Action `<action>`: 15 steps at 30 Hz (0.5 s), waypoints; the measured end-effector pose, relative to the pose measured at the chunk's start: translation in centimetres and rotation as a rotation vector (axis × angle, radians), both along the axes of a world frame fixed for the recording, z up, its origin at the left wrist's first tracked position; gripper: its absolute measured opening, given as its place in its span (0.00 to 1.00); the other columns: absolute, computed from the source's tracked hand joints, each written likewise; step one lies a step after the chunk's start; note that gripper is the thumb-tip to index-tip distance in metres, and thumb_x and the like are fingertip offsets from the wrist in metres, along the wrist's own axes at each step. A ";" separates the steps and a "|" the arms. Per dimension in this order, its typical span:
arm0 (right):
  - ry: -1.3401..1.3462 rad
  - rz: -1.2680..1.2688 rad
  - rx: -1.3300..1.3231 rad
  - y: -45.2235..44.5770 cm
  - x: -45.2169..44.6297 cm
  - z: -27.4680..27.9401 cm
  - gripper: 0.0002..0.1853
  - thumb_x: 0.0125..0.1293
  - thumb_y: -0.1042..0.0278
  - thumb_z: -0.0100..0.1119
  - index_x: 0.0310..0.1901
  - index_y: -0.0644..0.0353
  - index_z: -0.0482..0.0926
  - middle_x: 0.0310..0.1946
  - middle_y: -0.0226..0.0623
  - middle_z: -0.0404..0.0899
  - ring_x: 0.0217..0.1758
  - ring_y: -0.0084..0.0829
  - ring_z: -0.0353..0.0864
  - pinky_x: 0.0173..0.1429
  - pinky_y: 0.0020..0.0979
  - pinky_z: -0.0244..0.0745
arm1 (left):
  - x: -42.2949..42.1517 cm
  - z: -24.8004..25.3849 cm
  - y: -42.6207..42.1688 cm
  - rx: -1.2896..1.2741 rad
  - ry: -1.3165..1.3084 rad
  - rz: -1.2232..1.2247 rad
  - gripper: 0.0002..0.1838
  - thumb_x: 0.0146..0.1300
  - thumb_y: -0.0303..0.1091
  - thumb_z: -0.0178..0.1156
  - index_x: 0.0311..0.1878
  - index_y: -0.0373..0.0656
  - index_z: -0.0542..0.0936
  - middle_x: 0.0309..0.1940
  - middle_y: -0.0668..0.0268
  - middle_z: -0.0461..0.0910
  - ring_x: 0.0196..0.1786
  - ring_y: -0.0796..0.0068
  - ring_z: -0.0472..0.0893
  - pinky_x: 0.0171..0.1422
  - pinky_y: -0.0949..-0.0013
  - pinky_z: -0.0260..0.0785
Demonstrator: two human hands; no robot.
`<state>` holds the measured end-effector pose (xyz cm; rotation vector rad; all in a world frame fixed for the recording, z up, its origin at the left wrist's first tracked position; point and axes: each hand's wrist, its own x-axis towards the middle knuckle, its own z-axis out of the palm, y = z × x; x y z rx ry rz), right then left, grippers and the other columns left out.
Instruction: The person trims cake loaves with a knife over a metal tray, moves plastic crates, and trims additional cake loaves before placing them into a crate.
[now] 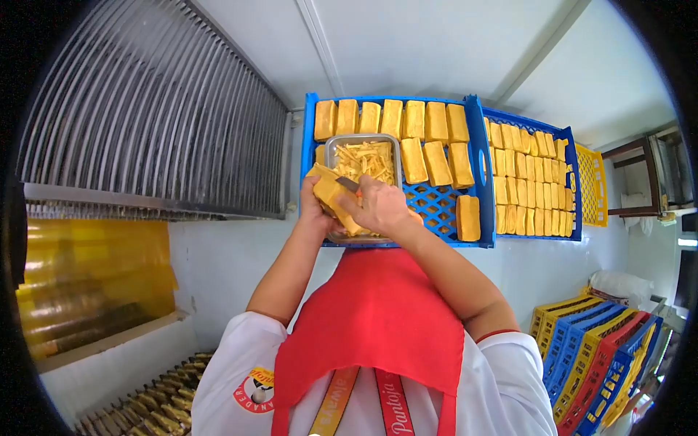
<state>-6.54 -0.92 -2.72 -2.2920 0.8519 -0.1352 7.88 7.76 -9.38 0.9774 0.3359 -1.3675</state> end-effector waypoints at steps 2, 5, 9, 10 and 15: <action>0.064 -0.006 -0.015 0.3 0.0 1.3 0.36 0.60 0.30 0.56 0.37 0.66 0.78 0.35 0.57 0.83 0.40 0.55 0.84 0.45 0.49 0.78 | -0.2 -0.3 -0.4 -0.018 -0.037 0.042 0.35 0.57 0.60 0.50 0.61 0.44 0.73 0.58 0.56 0.76 0.58 0.50 0.76 0.56 0.44 0.68; 0.167 0.002 -0.007 0.3 0.1 1.7 0.41 0.54 0.25 0.59 0.40 0.67 0.79 0.35 0.56 0.83 0.40 0.53 0.85 0.45 0.47 0.79 | 0.1 -1.7 -0.5 -0.022 -0.091 0.104 0.32 0.57 0.55 0.55 0.58 0.41 0.74 0.54 0.54 0.78 0.53 0.52 0.79 0.52 0.51 0.72; 0.126 -0.007 0.006 0.8 0.1 0.3 0.42 0.55 0.24 0.57 0.42 0.67 0.80 0.34 0.58 0.84 0.40 0.53 0.86 0.46 0.47 0.79 | 0.6 -4.4 -1.0 -0.023 -0.108 0.193 0.31 0.55 0.51 0.60 0.57 0.38 0.74 0.49 0.54 0.79 0.47 0.55 0.81 0.46 0.53 0.74; 0.126 -0.011 0.005 0.9 0.1 -0.2 0.42 0.55 0.24 0.57 0.42 0.67 0.80 0.34 0.58 0.84 0.40 0.53 0.86 0.46 0.47 0.79 | 0.5 -4.6 -1.2 -0.024 -0.108 0.189 0.31 0.55 0.51 0.60 0.57 0.38 0.74 0.49 0.54 0.79 0.47 0.55 0.81 0.46 0.53 0.74; 0.219 0.018 -0.056 1.4 0.5 -1.0 0.38 0.62 0.28 0.50 0.40 0.64 0.83 0.34 0.56 0.84 0.39 0.53 0.86 0.44 0.47 0.80 | 0.5 -4.8 -1.6 0.002 -0.081 0.220 0.31 0.54 0.49 0.62 0.56 0.37 0.74 0.49 0.54 0.79 0.46 0.56 0.81 0.45 0.54 0.74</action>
